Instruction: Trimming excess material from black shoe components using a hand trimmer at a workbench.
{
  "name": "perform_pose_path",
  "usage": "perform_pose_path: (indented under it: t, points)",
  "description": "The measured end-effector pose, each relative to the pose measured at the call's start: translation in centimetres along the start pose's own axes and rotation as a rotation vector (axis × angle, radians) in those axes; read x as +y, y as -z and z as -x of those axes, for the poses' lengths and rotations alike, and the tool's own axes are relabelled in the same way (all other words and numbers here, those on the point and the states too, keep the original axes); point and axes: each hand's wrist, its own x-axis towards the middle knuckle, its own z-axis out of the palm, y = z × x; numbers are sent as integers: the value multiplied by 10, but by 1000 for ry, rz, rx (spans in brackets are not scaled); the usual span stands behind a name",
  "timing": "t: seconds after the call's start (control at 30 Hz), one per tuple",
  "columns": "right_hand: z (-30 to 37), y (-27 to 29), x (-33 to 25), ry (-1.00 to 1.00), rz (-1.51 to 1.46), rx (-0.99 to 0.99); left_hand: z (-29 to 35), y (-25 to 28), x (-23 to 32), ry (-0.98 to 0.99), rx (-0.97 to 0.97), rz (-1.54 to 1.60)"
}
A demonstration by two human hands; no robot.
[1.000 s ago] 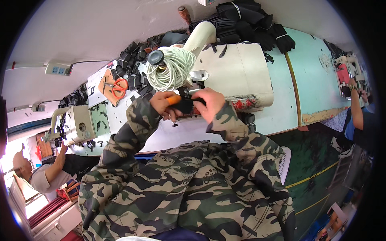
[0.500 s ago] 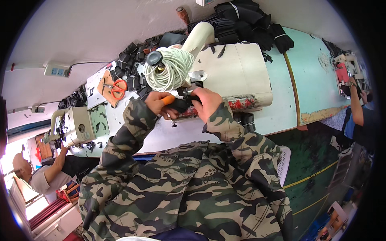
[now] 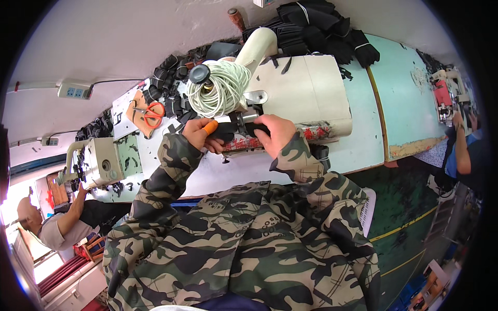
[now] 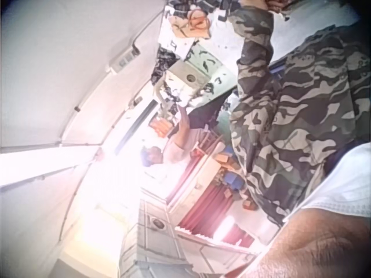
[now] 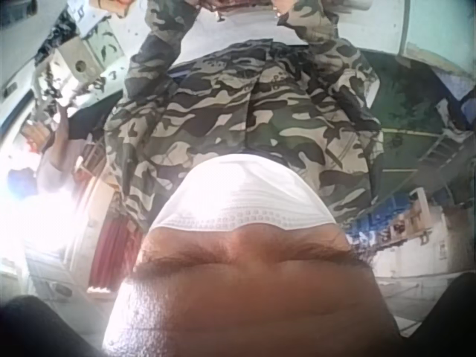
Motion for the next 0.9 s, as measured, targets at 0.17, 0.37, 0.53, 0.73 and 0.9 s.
perform_pose_path:
  t: [0.17,0.37,0.53,0.73,0.9]
  points:
    - [1,6,-2,10,-66,-79,-9,-30,6,10,-68,-85]
    - [-2,-5,0,10,-72,1,-6,1,0,-5,-163,97]
    - [1,6,0,14,10,-52,-2,-2,1,-21,-99,10]
    - [-3,4,-1,46,-21,-65,-9,-33,9,49,-66,-78]
    - [-4,0,2,3,-38,-16,-16,-11,4,33,-82,-28]
